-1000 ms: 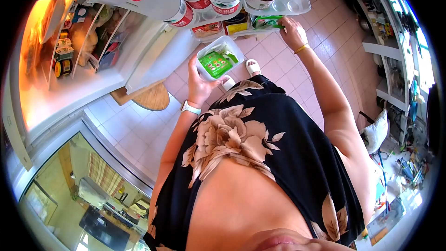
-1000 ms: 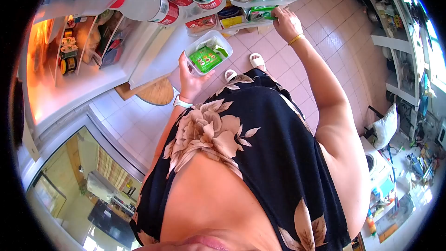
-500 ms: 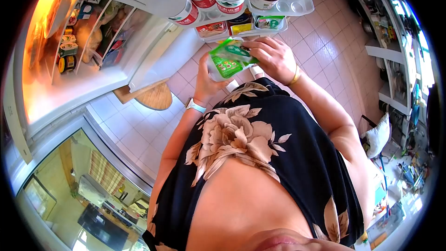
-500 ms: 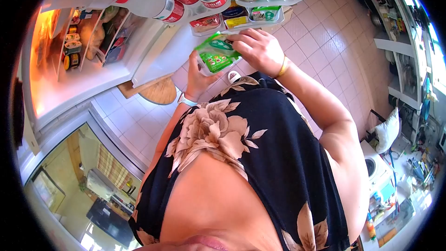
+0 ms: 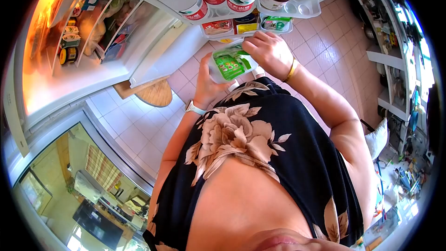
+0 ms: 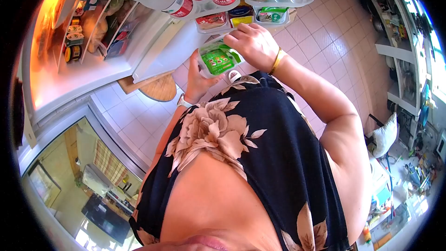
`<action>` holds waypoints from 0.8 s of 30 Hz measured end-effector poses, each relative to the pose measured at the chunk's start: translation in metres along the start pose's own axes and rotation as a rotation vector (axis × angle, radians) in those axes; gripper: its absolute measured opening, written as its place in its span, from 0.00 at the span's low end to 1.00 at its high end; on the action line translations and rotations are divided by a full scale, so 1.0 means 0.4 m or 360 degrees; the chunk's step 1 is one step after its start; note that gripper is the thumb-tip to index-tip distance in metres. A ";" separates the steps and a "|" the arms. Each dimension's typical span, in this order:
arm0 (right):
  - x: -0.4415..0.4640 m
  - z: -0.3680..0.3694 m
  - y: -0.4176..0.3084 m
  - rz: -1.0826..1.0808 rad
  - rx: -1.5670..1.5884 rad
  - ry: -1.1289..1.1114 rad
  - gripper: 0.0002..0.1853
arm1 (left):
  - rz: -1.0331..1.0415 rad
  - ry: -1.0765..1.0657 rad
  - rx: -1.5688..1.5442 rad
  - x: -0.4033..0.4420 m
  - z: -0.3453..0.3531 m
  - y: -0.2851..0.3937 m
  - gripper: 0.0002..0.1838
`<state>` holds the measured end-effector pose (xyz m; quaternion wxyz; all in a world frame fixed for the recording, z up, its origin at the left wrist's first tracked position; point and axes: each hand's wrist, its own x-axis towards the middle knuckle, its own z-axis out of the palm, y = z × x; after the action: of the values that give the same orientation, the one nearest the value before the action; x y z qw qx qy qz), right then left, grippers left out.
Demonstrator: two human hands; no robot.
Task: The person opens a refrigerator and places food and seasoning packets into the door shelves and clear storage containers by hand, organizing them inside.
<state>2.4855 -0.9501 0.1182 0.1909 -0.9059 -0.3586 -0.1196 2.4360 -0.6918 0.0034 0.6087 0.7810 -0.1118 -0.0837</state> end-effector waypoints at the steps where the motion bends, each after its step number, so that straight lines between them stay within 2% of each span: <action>1: 0.004 0.000 -0.004 0.0003 -0.0002 -0.0004 0.12 | 0.0014 -0.0067 0.0020 0.000 -0.001 0.007 0.59; 5: 0.025 0.036 -0.016 0.0013 -0.0025 -0.0064 0.12 | 0.0128 -0.0152 0.0246 -0.007 0.003 0.022 0.58; 7: 0.030 0.064 -0.016 -0.0104 0.0104 -0.0122 0.11 | -0.0017 -0.0201 0.0009 -0.007 0.017 0.028 0.58; 8: 0.026 0.059 -0.019 -0.0020 0.0108 -0.0198 0.10 | -0.0015 -0.0202 0.0011 -0.010 0.021 0.031 0.58; 11: 0.015 0.026 -0.030 -0.0012 0.0187 -0.0139 0.09 | -0.0039 -0.0140 -0.0093 -0.011 0.026 0.040 0.58; 12: 0.006 0.024 -0.027 -0.0006 0.0256 -0.0322 0.10 | -0.0067 -0.0056 -0.0170 -0.009 0.026 0.049 0.58; 13: -0.001 0.028 -0.025 -0.0011 0.0260 -0.0328 0.10 | -0.0095 0.0031 -0.0245 -0.009 0.024 0.054 0.58; 15: -0.015 0.049 -0.023 -0.0055 0.0628 -0.0340 0.13 | -0.0066 0.0041 -0.0180 -0.012 0.011 0.042 0.59; 17: -0.019 0.056 -0.021 -0.0029 0.0662 -0.0313 0.17 | 0.0015 -0.0050 -0.0083 -0.012 -0.003 0.030 0.59; 18: -0.022 0.056 -0.019 0.0029 0.0736 -0.0433 0.18 | 0.0015 -0.0053 -0.0084 -0.009 -0.011 0.040 0.59; 20: -0.018 0.048 -0.020 0.0096 0.0809 -0.0554 0.19 | 0.0208 -0.0055 0.0303 -0.006 -0.022 0.064 0.59; 22: 0.011 0.028 -0.024 0.0444 0.0916 -0.0976 0.25 | 0.0203 -0.0089 0.0317 -0.004 -0.021 0.074 0.59; 24: 0.008 0.031 -0.023 0.0417 0.0890 -0.0985 0.28 | 0.0198 -0.0125 0.0332 -0.002 -0.021 0.074 0.59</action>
<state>2.4823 -0.9365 0.1105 0.3260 -0.8503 -0.2995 0.2846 2.4354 -0.6906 0.0343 0.5233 0.8278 -0.1918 -0.0641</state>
